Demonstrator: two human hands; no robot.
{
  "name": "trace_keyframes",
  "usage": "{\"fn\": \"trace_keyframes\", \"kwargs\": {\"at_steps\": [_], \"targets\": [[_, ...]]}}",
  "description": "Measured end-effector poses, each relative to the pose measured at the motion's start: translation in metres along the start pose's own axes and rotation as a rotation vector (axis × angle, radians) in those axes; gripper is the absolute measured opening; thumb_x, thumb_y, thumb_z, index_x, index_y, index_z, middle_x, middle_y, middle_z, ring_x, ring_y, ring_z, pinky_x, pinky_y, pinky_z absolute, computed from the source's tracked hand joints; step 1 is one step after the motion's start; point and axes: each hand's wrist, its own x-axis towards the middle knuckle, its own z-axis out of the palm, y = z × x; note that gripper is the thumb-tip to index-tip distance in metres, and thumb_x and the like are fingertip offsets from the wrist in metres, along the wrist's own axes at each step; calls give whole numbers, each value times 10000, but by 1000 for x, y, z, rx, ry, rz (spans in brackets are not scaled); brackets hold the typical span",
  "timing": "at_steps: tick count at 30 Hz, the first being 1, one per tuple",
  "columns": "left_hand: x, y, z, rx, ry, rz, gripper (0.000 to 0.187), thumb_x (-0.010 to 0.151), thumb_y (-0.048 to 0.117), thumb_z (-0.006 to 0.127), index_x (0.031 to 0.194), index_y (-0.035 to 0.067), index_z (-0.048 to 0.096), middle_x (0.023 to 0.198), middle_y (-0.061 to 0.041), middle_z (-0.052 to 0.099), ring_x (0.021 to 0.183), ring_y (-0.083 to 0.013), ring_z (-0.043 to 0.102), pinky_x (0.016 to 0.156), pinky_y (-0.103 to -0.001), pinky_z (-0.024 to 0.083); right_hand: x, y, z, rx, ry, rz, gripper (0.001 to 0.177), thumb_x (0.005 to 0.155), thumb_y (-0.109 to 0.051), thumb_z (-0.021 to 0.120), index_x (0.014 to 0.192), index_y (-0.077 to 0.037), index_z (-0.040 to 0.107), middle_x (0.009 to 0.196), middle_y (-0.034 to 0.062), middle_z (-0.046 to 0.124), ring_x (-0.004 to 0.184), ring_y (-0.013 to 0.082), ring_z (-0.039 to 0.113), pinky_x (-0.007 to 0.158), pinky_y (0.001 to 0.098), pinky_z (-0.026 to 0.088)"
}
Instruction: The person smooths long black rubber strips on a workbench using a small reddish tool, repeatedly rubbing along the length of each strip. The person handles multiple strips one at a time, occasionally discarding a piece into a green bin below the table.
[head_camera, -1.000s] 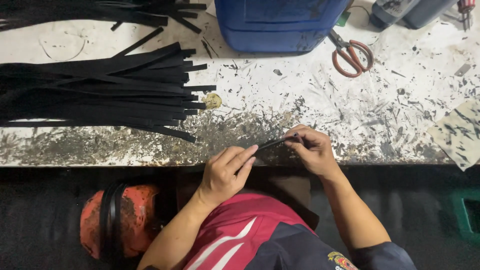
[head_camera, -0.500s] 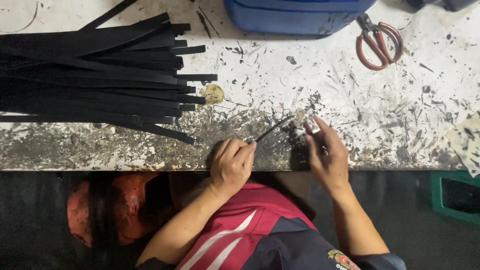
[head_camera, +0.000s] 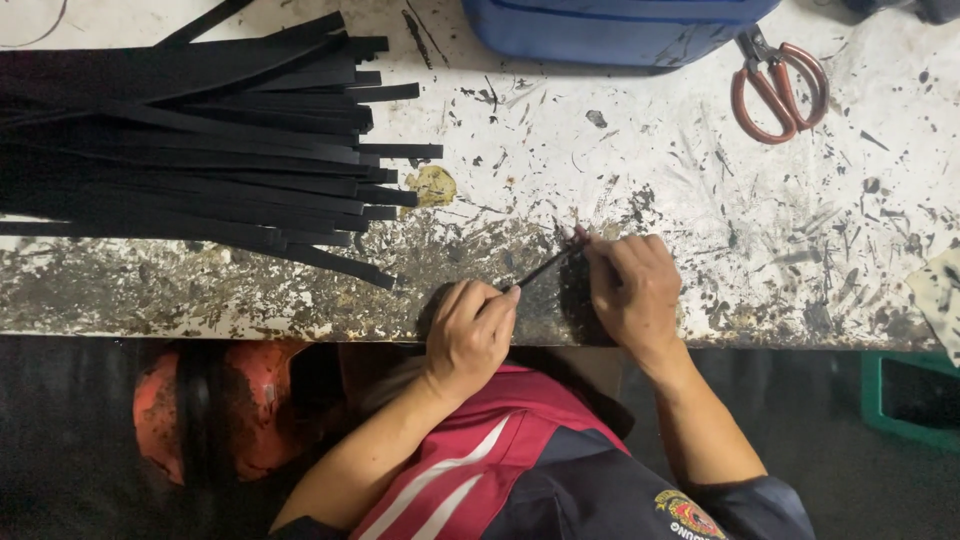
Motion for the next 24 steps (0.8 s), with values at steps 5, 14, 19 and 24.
{"fn": "trace_keyframes", "kwargs": {"at_steps": [5, 14, 19, 24], "targets": [[5, 3, -3, 11, 8, 6, 83, 884, -15, 732, 911, 57, 763, 747, -53, 538, 631, -251, 595, 553, -341, 493, -4, -43, 11, 117, -47, -29, 84, 886, -42, 759, 821, -90, 735, 658, 87, 613, 611, 307, 596, 585, 377, 490], [0, 0, 0, 18, 42, 25, 72, 878, -4, 747, 908, 60, 757, 747, -57, 547, 628, -253, 599, 549, -342, 502, 6, -63, 6, 215, -92, 7, 65, 889, -79, 745, 835, -116, 746, 650, 88, 612, 603, 310, 592, 575, 384, 492], [-5, -1, 2, 8, 51, 26, 81, 884, 1, 746, 926, 69, 758, 755, -61, 557, 635, -257, 601, 559, -346, 513, 12, -26, -4, 103, -53, 67, 44, 918, -61, 753, 879, -79, 750, 681, 89, 620, 629, 306, 590, 608, 388, 476], [4, 1, -4, 30, 66, 36, 68, 866, 1, 765, 891, 62, 748, 721, -55, 540, 591, -249, 584, 530, -344, 498, 2, -64, 14, 267, -121, 42, 33, 867, -153, 773, 838, -152, 759, 664, 61, 636, 623, 301, 603, 609, 374, 514]]}}
